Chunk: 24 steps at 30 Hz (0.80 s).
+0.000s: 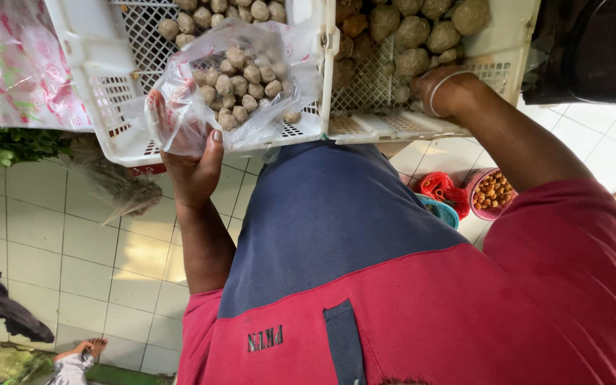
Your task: The person holds a plastic bag open over a white crate and picks meatballs one at a time from an adjacent crate, placing them into the bag. They occasionally reach into the far crate to gather more meatballs and continue filling the bag.
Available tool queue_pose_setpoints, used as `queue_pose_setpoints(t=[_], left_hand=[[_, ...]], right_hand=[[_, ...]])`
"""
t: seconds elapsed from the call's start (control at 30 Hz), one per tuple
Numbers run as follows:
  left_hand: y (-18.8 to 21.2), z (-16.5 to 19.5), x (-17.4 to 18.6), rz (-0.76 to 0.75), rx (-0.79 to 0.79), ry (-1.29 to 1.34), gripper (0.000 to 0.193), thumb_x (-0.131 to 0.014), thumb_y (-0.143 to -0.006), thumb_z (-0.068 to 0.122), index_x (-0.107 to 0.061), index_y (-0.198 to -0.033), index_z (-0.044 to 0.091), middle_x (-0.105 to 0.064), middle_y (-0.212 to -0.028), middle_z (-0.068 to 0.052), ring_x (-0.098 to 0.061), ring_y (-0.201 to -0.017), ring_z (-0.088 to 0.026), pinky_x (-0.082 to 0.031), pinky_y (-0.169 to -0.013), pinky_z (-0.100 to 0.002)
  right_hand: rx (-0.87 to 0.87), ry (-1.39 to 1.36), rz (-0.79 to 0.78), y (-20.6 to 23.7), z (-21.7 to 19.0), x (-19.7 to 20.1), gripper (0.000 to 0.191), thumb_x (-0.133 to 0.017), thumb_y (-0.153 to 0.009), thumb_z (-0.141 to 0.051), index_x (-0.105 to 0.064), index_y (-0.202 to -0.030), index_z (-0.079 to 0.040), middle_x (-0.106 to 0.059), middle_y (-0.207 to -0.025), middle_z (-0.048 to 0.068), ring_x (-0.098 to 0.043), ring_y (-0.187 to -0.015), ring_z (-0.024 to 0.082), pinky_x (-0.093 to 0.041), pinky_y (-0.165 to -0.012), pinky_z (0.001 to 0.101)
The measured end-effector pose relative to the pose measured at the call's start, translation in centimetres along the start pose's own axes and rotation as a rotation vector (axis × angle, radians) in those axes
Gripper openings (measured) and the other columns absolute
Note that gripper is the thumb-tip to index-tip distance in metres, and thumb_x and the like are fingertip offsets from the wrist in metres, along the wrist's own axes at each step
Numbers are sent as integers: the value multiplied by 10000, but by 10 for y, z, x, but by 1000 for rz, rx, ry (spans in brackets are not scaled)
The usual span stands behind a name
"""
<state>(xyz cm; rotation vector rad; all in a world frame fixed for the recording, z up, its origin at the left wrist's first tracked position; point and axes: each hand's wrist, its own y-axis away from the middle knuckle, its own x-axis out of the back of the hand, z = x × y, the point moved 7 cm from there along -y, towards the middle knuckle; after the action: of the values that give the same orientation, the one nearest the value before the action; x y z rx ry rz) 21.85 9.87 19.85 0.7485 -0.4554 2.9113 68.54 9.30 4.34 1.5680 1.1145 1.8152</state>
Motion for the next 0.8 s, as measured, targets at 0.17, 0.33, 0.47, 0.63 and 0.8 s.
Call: queue_pose_setpoints(t=[0.17,0.33,0.47,0.63,0.8], left_hand=[[6,-20,-6,46,367,407,890,-669,-903,-2,-153,-1628,-21,-494,-1560,-179,-512,-1295,-225,-426,-1168,-370],[1,-8,-2,33,93,277,836,-672,-972,-47,-211,-1669,-9,-397,-1644,-180,-356,-1546,-231,-230,-1315,-367],[0,-9,1,-5,11,30,735,-691,-924,-28,-394,-1597,-22,-311,-1712,-231,-235,-1617,-314,-172,-1337,-401],[-2,-5,0,-14,17,97,744,-681,-924,-16,-358,-1593,-61,-288,-1708,-233,-235,-1638,-323,-166,-1364,-425],[-1,-16,-7,25,226,616,812,-650,-937,-12,-201,-1614,-17,-346,-1650,-167,-440,-1458,-244,-427,-1173,-364]], right_hand=[[-18,-64,-118,0,-1,3,428,-643,-936,-314,-656,-1335,-160,-699,-1321,142,-655,-1198,359,-527,-1020,456],[-1,-149,-120,26,-31,51,437,-601,-1007,-399,-614,-1385,-180,-671,-1360,131,-654,-1173,350,-523,-1010,473],[284,-525,255,70,-94,121,510,-669,-976,-422,-571,-1426,-202,-730,-1267,127,-724,-1097,267,-577,-973,419],[523,-842,462,90,-121,140,614,-592,-1006,-323,-415,-1567,-148,-653,-1334,152,-704,-1100,277,-555,-931,397],[269,-234,480,34,-66,87,386,-726,-892,-229,-693,-1240,-66,-670,-1182,236,-658,-1006,433,-546,-837,510]])
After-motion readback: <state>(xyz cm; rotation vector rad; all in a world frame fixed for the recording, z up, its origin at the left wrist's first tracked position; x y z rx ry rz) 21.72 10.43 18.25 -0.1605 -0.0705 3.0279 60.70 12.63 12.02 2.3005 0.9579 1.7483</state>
